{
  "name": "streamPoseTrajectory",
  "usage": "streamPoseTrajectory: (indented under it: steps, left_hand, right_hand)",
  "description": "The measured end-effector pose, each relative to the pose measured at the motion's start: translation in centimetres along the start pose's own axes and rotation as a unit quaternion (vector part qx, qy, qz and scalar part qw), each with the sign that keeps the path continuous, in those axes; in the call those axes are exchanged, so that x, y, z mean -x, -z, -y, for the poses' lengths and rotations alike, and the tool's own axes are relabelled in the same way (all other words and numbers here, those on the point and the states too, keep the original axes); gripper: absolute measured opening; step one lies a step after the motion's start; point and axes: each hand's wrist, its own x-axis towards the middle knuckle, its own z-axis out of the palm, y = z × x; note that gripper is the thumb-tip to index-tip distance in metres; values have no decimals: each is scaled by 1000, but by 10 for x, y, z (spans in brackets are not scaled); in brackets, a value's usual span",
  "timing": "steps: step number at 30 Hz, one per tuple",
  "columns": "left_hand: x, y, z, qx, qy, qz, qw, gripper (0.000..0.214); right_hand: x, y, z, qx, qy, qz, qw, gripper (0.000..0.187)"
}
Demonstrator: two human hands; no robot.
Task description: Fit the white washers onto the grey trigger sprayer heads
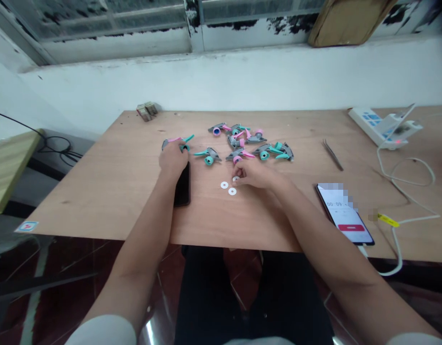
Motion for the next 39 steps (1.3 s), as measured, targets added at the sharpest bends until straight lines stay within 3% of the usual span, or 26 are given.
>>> streamPoseTrajectory:
  steps: [4, 7, 10, 13, 15, 21, 30, 39]
  left_hand:
    - [-2, 8, 2, 21, 0, -3, 1000, 29]
    - [2, 15, -9, 80, -32, -39, 995, 28]
    - [15, 6, -33, 203, -105, -60, 972, 31]
    - [38, -19, -60, 289, -155, -20, 945, 33]
    - [53, -36, -71, 319, -161, 15, 934, 33]
    - [73, -55, -74, 372, -166, 28, 913, 31]
    - [72, -65, -69, 394, -159, 28, 905, 31]
    - [74, -68, -71, 456, -125, 80, 878, 41]
  right_hand:
    - [-5, -2, -7, 6, -33, -8, 999, 21]
    - [-6, -3, -2, -32, -32, -38, 998, 22]
    - [-7, -6, 10, -130, -13, -152, 980, 18]
    - [-10, -12, 23, -218, 10, -298, 929, 29]
    - [-11, -16, 29, -250, 29, -340, 906, 38]
    - [-11, -26, 29, -351, -7, -345, 870, 53]
    - [-7, -29, 24, -294, -28, -368, 882, 37]
    - [-12, -34, 17, -333, -41, -346, 876, 46]
